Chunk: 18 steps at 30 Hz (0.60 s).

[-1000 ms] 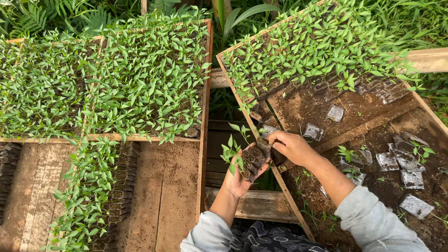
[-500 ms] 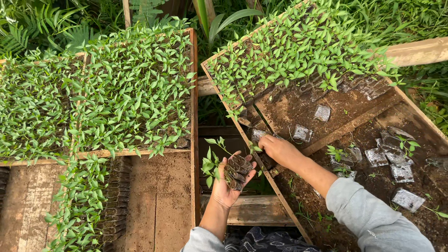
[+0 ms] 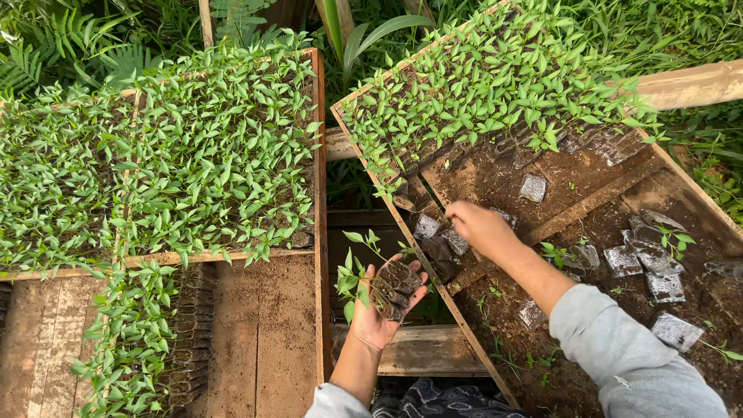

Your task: The person picks up small seedlings from a wooden tray filled with soil and places them into an adjacent empty wooden tray. The person handles the seedlings by hand, carefully arranging them in rows within the new tray.

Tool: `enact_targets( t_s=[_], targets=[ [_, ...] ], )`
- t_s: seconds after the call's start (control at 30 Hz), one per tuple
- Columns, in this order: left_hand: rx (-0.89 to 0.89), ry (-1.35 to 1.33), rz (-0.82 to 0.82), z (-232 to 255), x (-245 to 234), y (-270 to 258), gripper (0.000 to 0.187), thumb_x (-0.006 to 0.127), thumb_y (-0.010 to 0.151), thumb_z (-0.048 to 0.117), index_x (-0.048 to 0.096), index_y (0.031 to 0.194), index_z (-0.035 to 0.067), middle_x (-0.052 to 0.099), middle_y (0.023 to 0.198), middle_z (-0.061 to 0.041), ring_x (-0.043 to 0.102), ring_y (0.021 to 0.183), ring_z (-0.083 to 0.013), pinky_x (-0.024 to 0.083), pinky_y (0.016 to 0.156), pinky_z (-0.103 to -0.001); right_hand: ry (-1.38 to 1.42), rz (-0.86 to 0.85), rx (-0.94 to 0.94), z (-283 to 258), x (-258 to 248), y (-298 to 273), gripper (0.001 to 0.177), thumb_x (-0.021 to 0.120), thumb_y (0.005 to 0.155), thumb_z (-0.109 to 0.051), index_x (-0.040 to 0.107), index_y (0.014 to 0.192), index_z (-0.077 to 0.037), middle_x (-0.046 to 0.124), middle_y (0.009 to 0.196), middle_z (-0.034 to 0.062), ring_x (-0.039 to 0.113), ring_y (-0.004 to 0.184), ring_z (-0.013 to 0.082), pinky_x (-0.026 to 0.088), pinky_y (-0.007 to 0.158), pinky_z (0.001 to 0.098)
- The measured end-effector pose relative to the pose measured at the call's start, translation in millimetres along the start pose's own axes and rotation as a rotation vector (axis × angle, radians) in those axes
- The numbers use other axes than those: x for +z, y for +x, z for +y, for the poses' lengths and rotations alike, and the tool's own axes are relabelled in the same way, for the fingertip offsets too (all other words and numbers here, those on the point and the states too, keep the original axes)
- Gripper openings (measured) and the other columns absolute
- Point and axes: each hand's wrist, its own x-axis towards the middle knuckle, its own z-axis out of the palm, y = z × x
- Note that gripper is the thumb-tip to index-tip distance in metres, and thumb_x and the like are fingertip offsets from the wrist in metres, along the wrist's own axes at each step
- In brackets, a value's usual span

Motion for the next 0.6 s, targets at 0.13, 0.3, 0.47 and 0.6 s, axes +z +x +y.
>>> enact_targets(
  t_s=[0.13,0.3,0.47,0.6],
  targets=[
    [-0.019,0.01,-0.035,-6,2,2,0.053,0.041,0.083,0.04,0.045,0.122,0.004,0.045,0.123,-0.027,0.044,0.111,-0.0455,0.038,0.092,-0.053,0.064,0.418,0.186,46,-28,35,0.026,0.05,0.089,-0.005,0.04,0.111,0.003,0.059,0.09,0.0207,0.051,0.046,0.0161,0.043,0.034,0.0203],
    [0.005,0.167,-0.14,-6,15,-11,0.055,0.044,0.082,0.036,0.041,0.126,0.004,0.046,0.121,-0.026,0.047,0.11,-0.0419,0.04,0.093,-0.048,-0.092,0.491,0.23,92,-12,62,0.013,0.05,0.089,-0.01,0.043,0.099,-0.008,0.058,0.07,0.0181,0.056,0.06,0.0422,0.04,0.049,0.0498],
    [0.053,0.029,-0.135,4,-15,-9,0.041,0.045,0.087,0.032,0.048,0.116,0.004,0.048,0.121,-0.027,0.048,0.108,-0.0445,0.042,0.089,-0.054,0.051,0.316,-0.045,20,-8,6,0.008,0.052,0.087,-0.015,0.054,0.095,-0.013,0.062,0.09,0.0073,0.058,0.085,0.0255,0.042,0.074,0.0386],
    [0.073,-0.085,-0.093,16,-23,-35,0.041,0.045,0.09,0.027,0.047,0.119,-0.001,0.049,0.117,-0.03,0.048,0.107,-0.0462,0.041,0.088,-0.057,0.024,-0.103,-0.295,-55,5,-39,0.011,0.052,0.085,-0.016,0.054,0.095,-0.012,0.062,0.09,0.0087,0.062,0.091,0.0218,0.051,0.083,0.036]
  ],
)
